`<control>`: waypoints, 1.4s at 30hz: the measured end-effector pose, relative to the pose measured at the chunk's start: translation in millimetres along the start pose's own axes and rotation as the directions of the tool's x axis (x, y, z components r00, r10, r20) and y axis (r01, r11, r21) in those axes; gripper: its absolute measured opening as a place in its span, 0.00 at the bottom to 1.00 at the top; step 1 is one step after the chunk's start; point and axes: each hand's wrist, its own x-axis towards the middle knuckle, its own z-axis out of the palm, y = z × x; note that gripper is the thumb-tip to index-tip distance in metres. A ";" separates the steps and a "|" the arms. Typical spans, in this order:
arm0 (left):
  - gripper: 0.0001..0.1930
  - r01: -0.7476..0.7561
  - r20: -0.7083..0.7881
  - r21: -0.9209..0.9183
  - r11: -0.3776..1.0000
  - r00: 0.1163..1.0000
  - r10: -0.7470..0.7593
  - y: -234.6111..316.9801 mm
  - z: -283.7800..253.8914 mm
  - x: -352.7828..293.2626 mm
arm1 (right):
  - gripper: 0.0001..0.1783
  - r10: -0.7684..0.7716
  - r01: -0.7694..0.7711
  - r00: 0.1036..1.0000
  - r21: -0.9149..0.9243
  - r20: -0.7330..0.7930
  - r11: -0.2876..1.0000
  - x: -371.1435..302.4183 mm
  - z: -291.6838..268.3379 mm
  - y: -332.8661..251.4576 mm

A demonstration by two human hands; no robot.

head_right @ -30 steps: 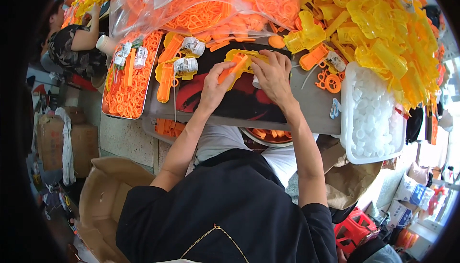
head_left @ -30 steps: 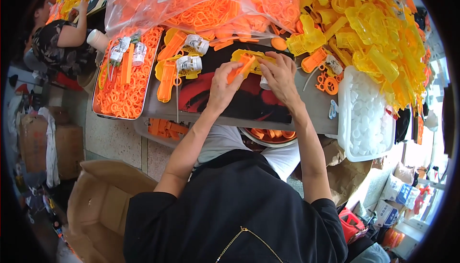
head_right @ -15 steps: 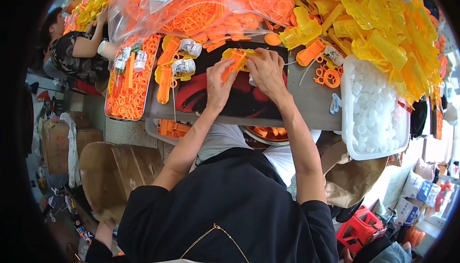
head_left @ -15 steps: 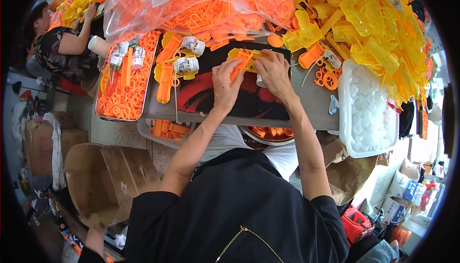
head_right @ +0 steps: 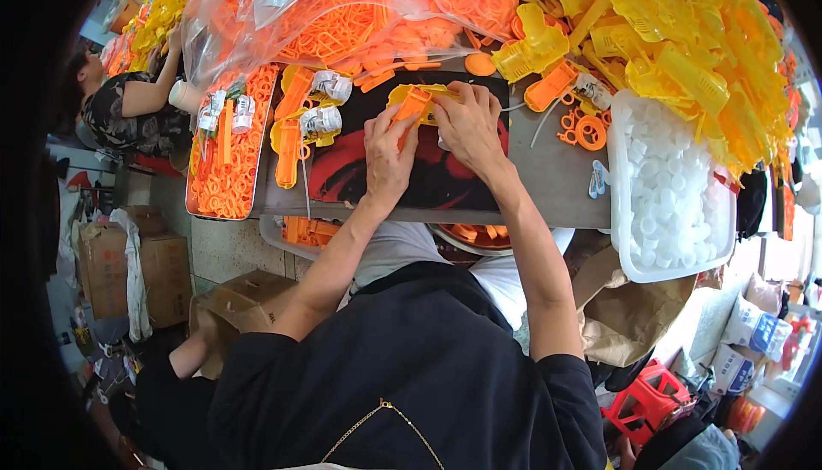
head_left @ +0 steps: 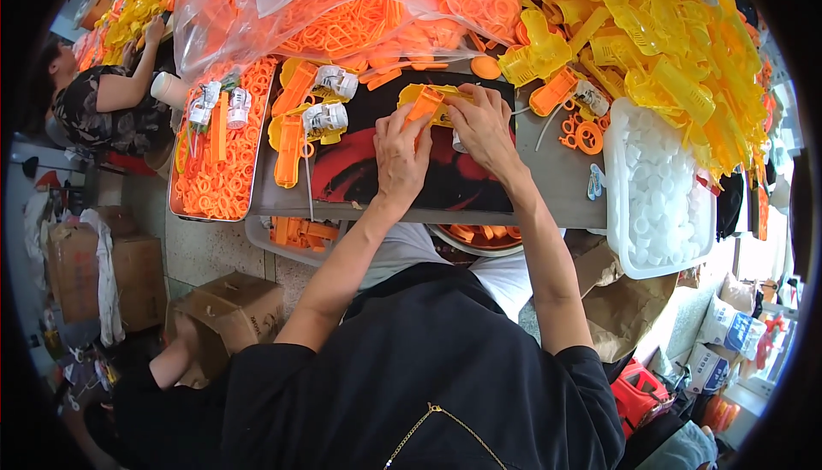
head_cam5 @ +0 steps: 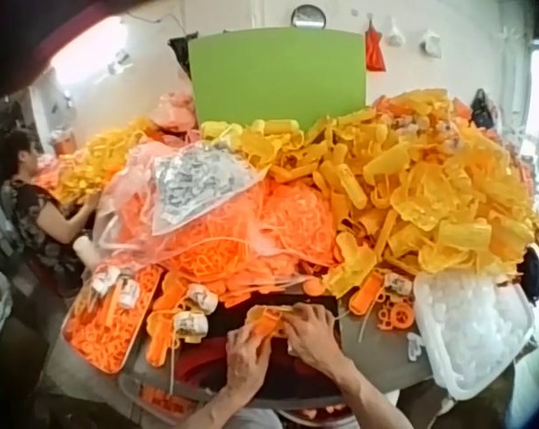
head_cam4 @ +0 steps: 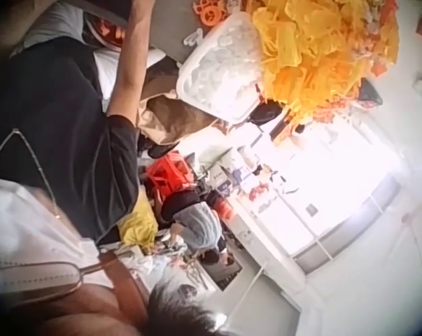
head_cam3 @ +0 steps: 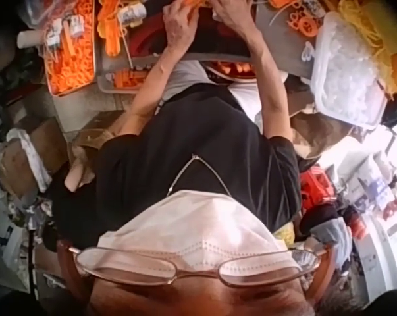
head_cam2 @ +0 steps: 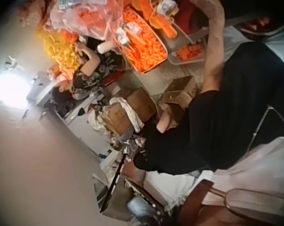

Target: Assembling plastic toy components by hand at a workbench.

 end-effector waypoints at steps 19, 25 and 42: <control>0.09 -0.333 0.086 -0.072 0.940 0.937 0.338 -5.6 0.8 38.5 | 0.24 -0.321 0.326 0.945 -0.243 0.061 0.914 -37.2 -33.3 -5.1; 0.10 -0.295 0.105 -0.003 0.955 0.950 0.294 -9.5 -12.6 22.2 | 0.26 -0.150 0.081 0.973 0.352 0.173 0.932 -15.5 -69.7 -7.4; 0.10 -0.212 0.065 -0.101 0.972 0.973 0.220 -9.1 -6.0 25.5 | 0.18 -0.316 0.248 0.843 0.206 0.436 0.947 43.7 -87.1 -15.1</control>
